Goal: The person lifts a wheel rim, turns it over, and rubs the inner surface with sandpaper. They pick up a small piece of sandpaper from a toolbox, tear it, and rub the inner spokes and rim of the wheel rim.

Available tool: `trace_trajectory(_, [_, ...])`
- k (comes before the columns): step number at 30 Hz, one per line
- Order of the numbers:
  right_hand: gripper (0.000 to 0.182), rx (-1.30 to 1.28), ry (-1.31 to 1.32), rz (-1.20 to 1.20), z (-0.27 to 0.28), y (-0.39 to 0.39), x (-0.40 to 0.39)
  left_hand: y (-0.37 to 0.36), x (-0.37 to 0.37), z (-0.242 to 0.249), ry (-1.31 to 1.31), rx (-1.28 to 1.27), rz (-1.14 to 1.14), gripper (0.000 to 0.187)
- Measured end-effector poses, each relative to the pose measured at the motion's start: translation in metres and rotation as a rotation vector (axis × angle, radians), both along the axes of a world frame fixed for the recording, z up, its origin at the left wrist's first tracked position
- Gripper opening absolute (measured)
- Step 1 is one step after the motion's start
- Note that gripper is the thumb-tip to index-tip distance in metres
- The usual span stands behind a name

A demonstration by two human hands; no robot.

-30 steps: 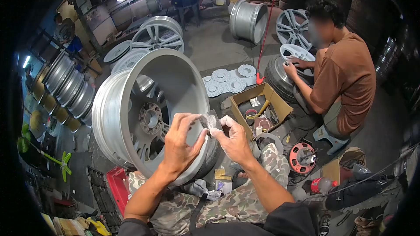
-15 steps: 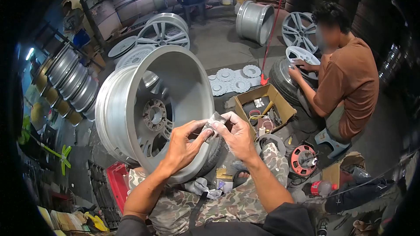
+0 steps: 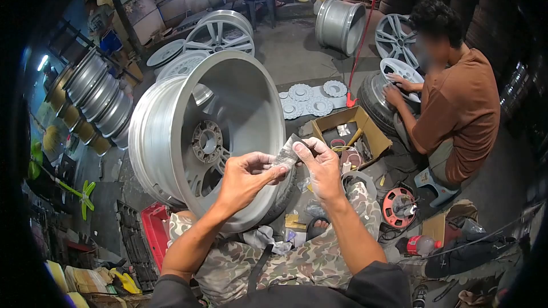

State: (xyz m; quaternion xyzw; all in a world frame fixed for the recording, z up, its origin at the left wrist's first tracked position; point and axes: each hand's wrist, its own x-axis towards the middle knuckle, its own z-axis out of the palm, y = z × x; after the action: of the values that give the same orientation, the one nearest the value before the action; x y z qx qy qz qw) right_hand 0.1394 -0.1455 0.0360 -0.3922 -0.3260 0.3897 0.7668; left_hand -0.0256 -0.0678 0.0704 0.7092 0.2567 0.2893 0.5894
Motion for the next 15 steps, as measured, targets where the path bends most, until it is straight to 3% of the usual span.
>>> trace_trajectory(5, [0.016, -0.014, 0.026, 0.009, 0.0004, -0.0012, -0.0026, 0.0054, 0.0010, -0.0001, -0.058, -0.229, -0.078, 0.020])
trace_trajectory(10, [0.020, -0.057, 0.040, 0.043, 0.0028, -0.0036, 0.0002, 0.0032, 0.0001, 0.0010, -0.043, -0.259, -0.154, 0.021])
trace_trajectory(15, [0.015, -0.016, -0.046, -0.073, 0.0051, -0.0034, -0.0052, 0.0023, -0.0012, 0.0051, -0.046, -0.308, -0.181, 0.021])
